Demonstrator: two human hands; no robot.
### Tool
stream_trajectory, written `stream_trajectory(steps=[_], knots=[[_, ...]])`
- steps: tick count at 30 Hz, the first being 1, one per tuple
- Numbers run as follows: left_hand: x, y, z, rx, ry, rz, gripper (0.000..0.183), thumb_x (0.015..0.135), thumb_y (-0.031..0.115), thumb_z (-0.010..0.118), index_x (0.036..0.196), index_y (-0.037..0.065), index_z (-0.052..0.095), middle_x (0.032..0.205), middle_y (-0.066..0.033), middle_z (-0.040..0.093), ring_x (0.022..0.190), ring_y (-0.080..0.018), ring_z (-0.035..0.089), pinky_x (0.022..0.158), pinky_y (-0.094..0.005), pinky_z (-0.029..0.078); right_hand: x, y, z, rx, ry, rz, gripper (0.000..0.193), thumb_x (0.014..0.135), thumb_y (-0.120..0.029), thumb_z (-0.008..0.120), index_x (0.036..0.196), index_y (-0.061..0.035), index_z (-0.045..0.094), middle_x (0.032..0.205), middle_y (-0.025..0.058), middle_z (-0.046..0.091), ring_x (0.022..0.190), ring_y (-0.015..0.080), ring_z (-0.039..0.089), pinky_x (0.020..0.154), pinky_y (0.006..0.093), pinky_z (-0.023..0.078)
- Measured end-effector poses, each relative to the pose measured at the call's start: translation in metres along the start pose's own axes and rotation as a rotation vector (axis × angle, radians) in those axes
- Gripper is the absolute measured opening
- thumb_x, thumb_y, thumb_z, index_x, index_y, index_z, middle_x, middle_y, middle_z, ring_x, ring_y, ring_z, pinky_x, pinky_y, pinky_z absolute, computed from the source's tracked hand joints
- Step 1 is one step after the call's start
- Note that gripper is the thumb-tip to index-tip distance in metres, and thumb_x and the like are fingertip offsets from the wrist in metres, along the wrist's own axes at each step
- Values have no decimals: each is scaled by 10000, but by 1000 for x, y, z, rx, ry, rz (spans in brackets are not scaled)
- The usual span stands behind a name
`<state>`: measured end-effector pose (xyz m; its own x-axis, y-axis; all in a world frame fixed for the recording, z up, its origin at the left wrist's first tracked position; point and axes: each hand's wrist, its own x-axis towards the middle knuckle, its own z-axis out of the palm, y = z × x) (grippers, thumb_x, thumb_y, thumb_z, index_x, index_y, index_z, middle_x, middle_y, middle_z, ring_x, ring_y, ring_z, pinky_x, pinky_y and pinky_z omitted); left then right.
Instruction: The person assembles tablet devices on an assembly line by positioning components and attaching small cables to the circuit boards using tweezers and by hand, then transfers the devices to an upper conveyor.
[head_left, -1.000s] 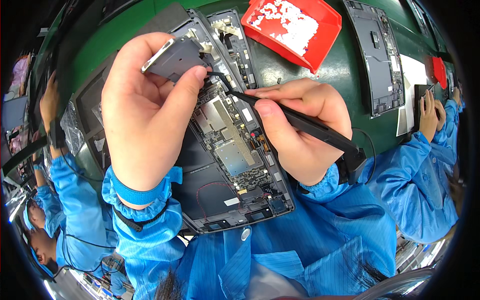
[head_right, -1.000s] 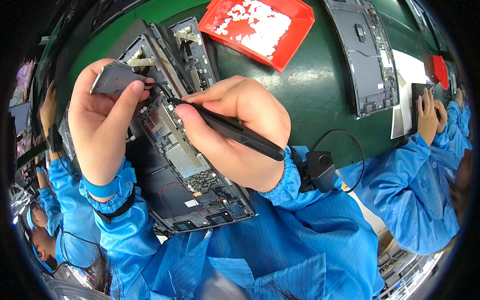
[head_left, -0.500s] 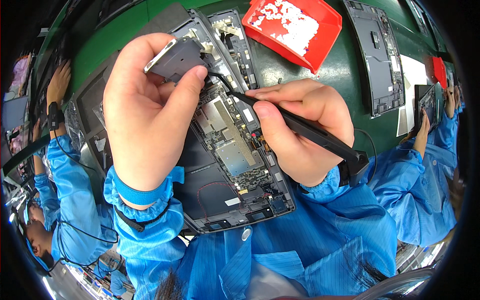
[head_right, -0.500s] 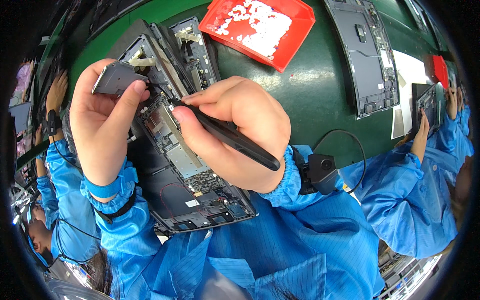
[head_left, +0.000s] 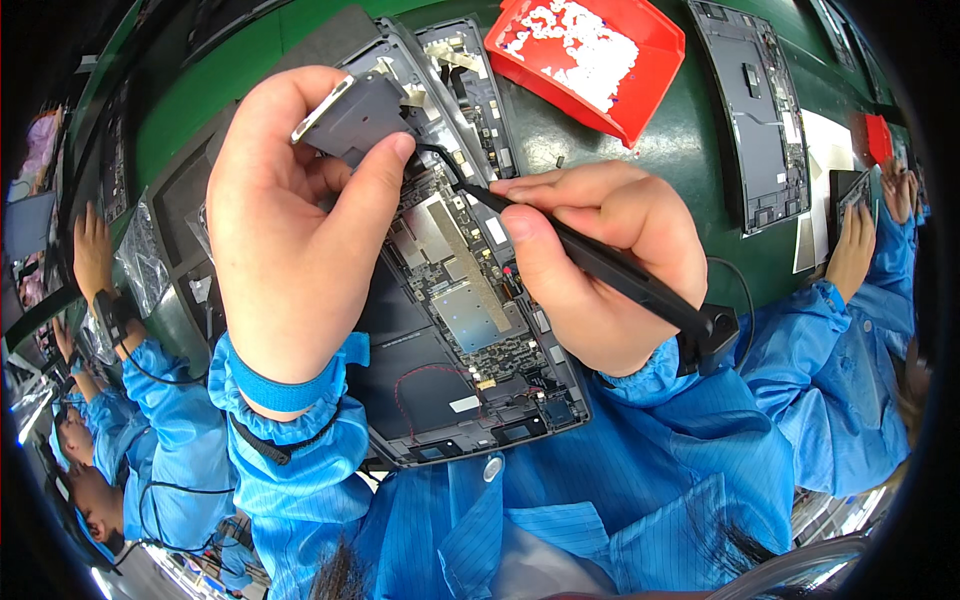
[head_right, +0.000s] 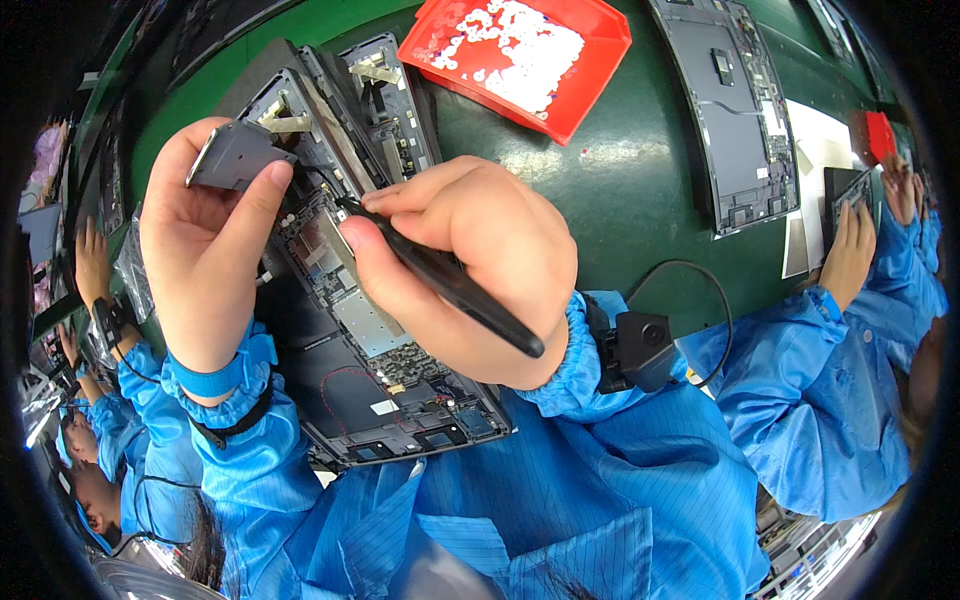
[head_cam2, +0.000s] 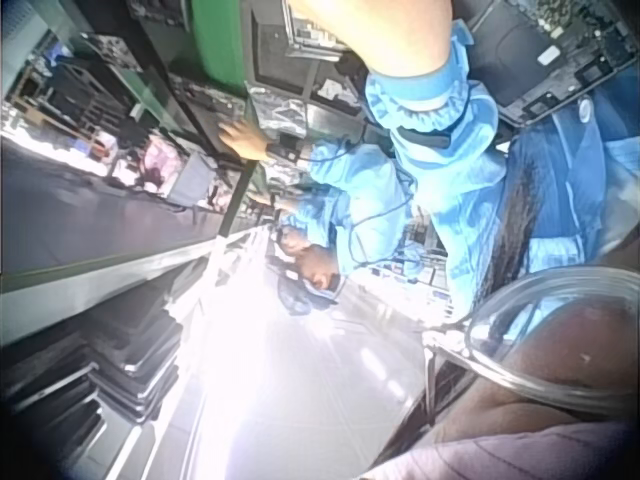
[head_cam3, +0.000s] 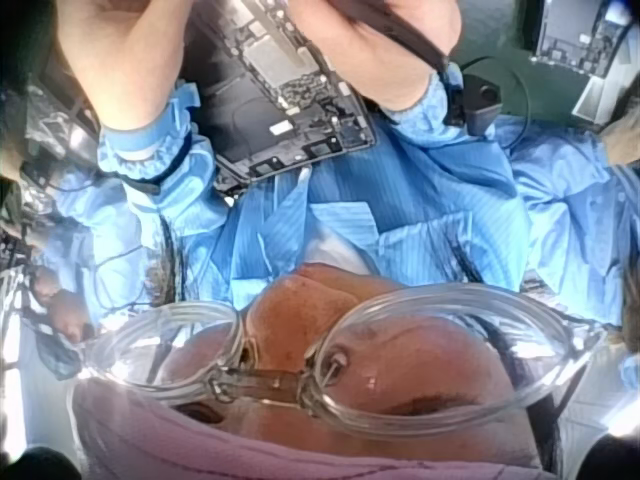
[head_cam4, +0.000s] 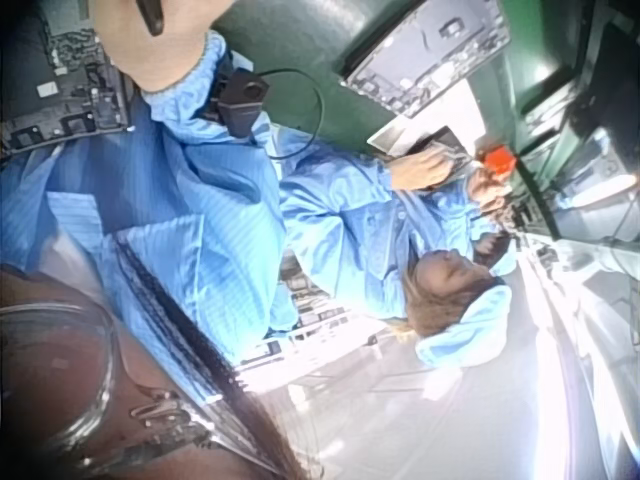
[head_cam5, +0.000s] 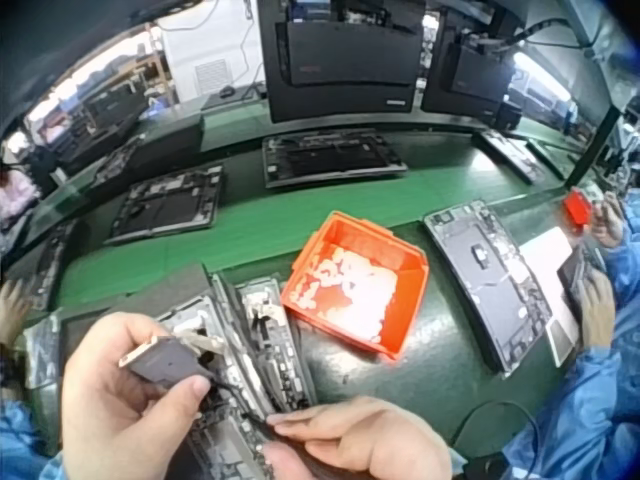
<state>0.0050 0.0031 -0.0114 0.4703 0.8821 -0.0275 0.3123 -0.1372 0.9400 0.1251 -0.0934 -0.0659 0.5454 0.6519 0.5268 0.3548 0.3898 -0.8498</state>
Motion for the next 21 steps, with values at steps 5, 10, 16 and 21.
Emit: stream_trajectory(steps=[5,10,16,21], knots=[[3,-5,-1,-9,-27,4,283,796,-67,587,1050,-4,481,909,-13,552,848,-64,519,766,-191,421,-3,0,3,47,11,10,282,585,60,744,659,-5,479,683,119,593,646,250,640,547,308,520],[2,-5,3,-4,-33,-20,285,796,-66,587,1053,-3,480,920,-15,549,857,-66,518,772,-193,421,-4,2,1,0,-1,-6,274,592,69,736,661,-3,481,684,120,594,649,251,640,549,305,517],[2,-5,1,34,-31,-38,293,796,-64,589,1061,-7,476,924,-18,549,869,-70,518,779,-197,422,-3,2,0,27,-9,49,262,621,56,732,663,-9,482,695,121,604,652,241,642,557,298,514],[3,-6,3,42,-46,-17,298,797,-64,588,1067,-8,475,932,-21,551,873,-74,520,785,-200,423,-1,3,-3,10,-10,18,258,630,51,729,670,-13,482,702,121,610,655,233,643,550,295,506]])
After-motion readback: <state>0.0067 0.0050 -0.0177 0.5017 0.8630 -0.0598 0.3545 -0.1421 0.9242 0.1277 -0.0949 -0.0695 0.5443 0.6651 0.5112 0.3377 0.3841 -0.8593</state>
